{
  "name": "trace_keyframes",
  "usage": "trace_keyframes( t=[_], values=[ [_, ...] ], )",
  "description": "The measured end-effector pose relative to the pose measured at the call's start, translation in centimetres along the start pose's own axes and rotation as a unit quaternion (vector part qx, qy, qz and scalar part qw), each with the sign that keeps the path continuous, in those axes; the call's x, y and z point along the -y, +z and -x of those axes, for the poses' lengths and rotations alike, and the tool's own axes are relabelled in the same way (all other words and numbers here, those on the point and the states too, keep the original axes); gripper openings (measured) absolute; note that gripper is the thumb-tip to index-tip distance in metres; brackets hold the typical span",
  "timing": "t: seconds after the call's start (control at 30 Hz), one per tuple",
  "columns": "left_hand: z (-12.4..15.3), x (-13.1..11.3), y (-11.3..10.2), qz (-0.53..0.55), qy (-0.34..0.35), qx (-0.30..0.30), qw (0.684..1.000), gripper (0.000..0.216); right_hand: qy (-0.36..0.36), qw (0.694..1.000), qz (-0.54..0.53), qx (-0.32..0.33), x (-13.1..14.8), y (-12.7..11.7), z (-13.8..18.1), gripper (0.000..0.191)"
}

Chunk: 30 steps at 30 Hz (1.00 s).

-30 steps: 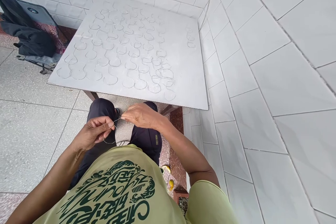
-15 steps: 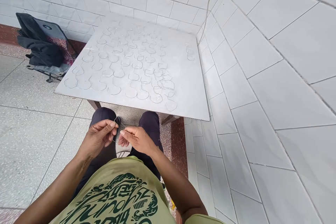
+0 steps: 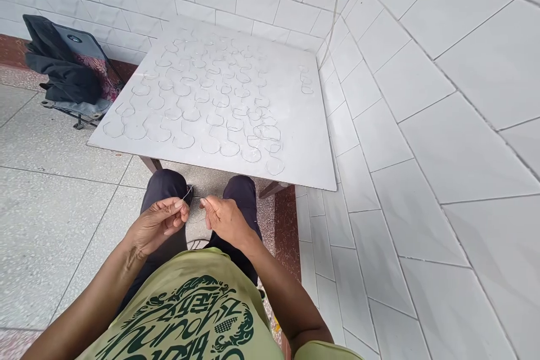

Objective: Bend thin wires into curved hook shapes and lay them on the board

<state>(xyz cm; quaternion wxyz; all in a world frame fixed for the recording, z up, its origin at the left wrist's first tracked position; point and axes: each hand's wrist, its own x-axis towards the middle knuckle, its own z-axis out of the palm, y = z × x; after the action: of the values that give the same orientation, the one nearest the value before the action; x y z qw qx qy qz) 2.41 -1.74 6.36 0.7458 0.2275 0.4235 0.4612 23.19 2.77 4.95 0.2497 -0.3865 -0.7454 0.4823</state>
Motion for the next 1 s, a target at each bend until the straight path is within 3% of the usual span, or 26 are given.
trace_keyframes(
  t=[0.17,0.37,0.63,1.0],
  values=[
    [-0.2,0.5,0.0,-0.031,0.047,-0.016,0.998,0.029,-0.008,0.998,0.037,0.044,1.0,-1.1,-0.4,0.041],
    [-0.4,0.7,-0.1,-0.167,0.13,-0.063,0.975,0.032,-0.024,0.994,0.075,0.073,1.7,-1.6,-0.9,0.041],
    [-0.3,1.6,0.4,-0.231,0.139,-0.09,0.959,0.042,0.003,0.99,0.104,0.093,1.4,-1.7,-1.1,0.042],
    [-0.5,3.0,0.2,-0.322,0.152,-0.092,0.93,0.034,0.027,0.988,0.086,0.123,0.6,-1.3,-1.1,0.041]
  ],
)
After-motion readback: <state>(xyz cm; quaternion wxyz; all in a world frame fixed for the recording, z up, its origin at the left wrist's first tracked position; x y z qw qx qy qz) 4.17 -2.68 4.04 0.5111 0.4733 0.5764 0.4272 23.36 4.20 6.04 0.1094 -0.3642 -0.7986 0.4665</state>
